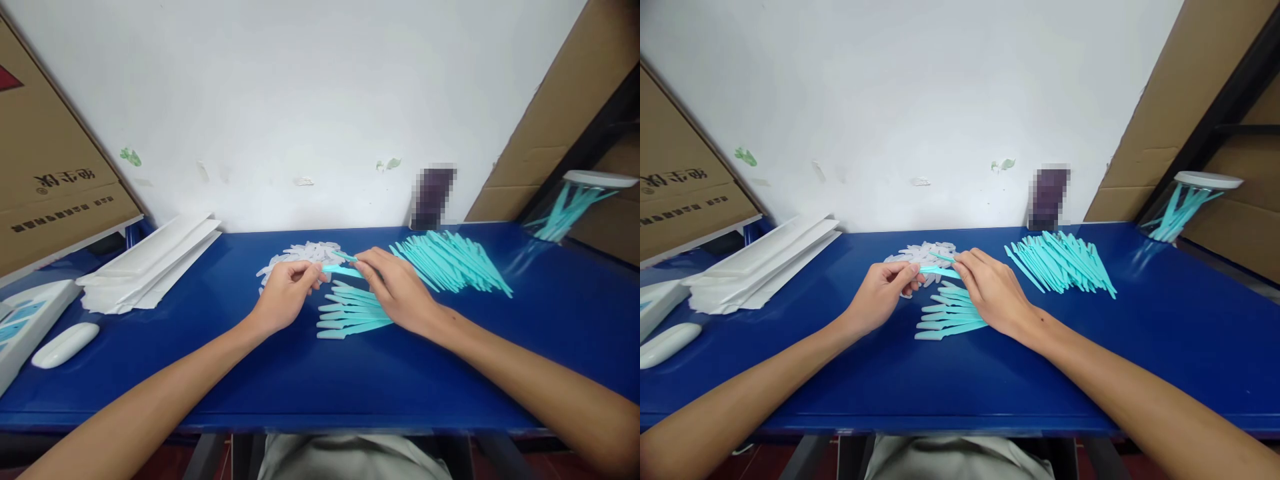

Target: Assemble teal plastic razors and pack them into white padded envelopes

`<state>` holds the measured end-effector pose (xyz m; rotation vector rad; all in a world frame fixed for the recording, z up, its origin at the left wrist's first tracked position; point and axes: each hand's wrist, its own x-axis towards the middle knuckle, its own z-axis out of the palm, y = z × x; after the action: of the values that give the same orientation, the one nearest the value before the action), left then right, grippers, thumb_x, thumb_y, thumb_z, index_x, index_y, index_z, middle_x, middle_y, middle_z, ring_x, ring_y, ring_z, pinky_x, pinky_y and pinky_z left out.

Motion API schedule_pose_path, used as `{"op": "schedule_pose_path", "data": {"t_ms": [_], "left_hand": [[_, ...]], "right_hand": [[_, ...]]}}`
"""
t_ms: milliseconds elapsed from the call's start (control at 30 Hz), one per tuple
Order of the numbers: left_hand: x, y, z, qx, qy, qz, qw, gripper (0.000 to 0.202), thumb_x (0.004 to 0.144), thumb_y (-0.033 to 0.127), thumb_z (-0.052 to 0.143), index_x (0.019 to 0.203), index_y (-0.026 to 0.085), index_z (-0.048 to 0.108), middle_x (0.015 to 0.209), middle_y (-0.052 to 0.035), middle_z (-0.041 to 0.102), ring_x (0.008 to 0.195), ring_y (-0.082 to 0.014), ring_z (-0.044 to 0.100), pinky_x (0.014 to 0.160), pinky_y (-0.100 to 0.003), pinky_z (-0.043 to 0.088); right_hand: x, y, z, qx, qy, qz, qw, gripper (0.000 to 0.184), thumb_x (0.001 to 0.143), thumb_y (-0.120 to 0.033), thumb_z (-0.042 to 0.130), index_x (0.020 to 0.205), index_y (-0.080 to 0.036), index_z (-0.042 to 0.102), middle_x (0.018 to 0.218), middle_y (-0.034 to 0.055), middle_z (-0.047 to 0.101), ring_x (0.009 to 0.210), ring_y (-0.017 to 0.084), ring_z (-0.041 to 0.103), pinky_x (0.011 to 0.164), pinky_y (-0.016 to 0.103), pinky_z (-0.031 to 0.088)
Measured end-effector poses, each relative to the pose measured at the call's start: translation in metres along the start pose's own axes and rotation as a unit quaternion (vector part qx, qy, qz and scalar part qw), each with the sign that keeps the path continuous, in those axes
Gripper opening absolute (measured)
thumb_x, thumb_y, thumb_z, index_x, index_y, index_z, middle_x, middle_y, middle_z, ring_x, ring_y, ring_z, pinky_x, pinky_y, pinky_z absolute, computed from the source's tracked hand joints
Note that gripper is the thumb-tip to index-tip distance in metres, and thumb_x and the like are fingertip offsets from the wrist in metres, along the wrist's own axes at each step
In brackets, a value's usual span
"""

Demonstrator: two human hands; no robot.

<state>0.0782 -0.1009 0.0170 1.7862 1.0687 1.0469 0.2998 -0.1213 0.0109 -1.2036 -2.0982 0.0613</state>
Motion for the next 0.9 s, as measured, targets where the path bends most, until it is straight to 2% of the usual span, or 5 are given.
{"op": "schedule_pose_path", "data": {"t_ms": [300, 433, 600, 700, 900], "left_hand": [[-0.0008, -0.0026, 0.0026, -0.004, -0.007, -0.009, 1.000, 0.047, 0.091, 0.052, 0.056, 0.067, 0.013, 0.066, 0.075, -0.0056, 0.070, 0.061, -0.0119, 0.054, 0.059, -0.024, 0.042], [-0.0012, -0.0016, 0.0032, 0.005, -0.010, -0.009, 1.000, 0.046, 0.092, 0.051, 0.055, 0.071, 0.013, 0.069, 0.074, -0.0053, 0.069, 0.062, -0.0123, 0.054, 0.059, -0.025, 0.043], [-0.0024, -0.0002, 0.0023, 0.010, -0.016, -0.004, 1.000, 0.045, 0.093, 0.050, 0.054, 0.072, 0.013, 0.069, 0.072, -0.0042, 0.067, 0.063, -0.0123, 0.055, 0.060, -0.024, 0.043], [-0.0017, 0.0002, 0.0021, 0.010, -0.012, 0.003, 1.000, 0.046, 0.093, 0.050, 0.055, 0.070, 0.014, 0.068, 0.071, -0.0040, 0.067, 0.062, -0.0121, 0.055, 0.060, -0.024, 0.043], [0.0002, -0.0010, 0.0026, -0.009, -0.012, -0.001, 1.000, 0.047, 0.093, 0.052, 0.055, 0.069, 0.014, 0.067, 0.076, -0.0046, 0.069, 0.062, -0.0114, 0.054, 0.059, -0.024, 0.043]], "right_hand": [[-0.0023, -0.0004, 0.0012, -0.025, -0.018, 0.001, 1.000, 0.033, 0.105, -0.031, 0.033, 0.123, -0.021, 0.059, 0.104, 0.0073, 0.066, 0.092, 0.022, 0.062, 0.078, 0.034, 0.045], [-0.0025, -0.0024, 0.0000, -0.066, -0.034, 0.005, 0.997, 0.043, 0.103, -0.022, 0.032, 0.143, -0.023, 0.050, 0.097, 0.0063, 0.061, 0.079, 0.020, 0.059, 0.068, 0.032, 0.045], [-0.0046, -0.0037, -0.0013, -0.113, -0.029, -0.007, 0.993, 0.053, 0.100, -0.018, 0.031, 0.152, -0.022, 0.039, 0.101, 0.0083, 0.051, 0.070, 0.017, 0.052, 0.059, 0.029, 0.041], [-0.0063, -0.0039, -0.0012, -0.129, -0.034, -0.019, 0.991, 0.053, 0.100, -0.019, 0.034, 0.153, -0.022, 0.037, 0.103, 0.0082, 0.050, 0.066, 0.015, 0.049, 0.055, 0.027, 0.038], [-0.0059, -0.0046, -0.0010, -0.134, -0.010, -0.031, 0.990, 0.035, 0.102, -0.022, 0.034, 0.131, -0.022, 0.054, 0.107, 0.0087, 0.057, 0.066, 0.015, 0.053, 0.056, 0.027, 0.037]]}}
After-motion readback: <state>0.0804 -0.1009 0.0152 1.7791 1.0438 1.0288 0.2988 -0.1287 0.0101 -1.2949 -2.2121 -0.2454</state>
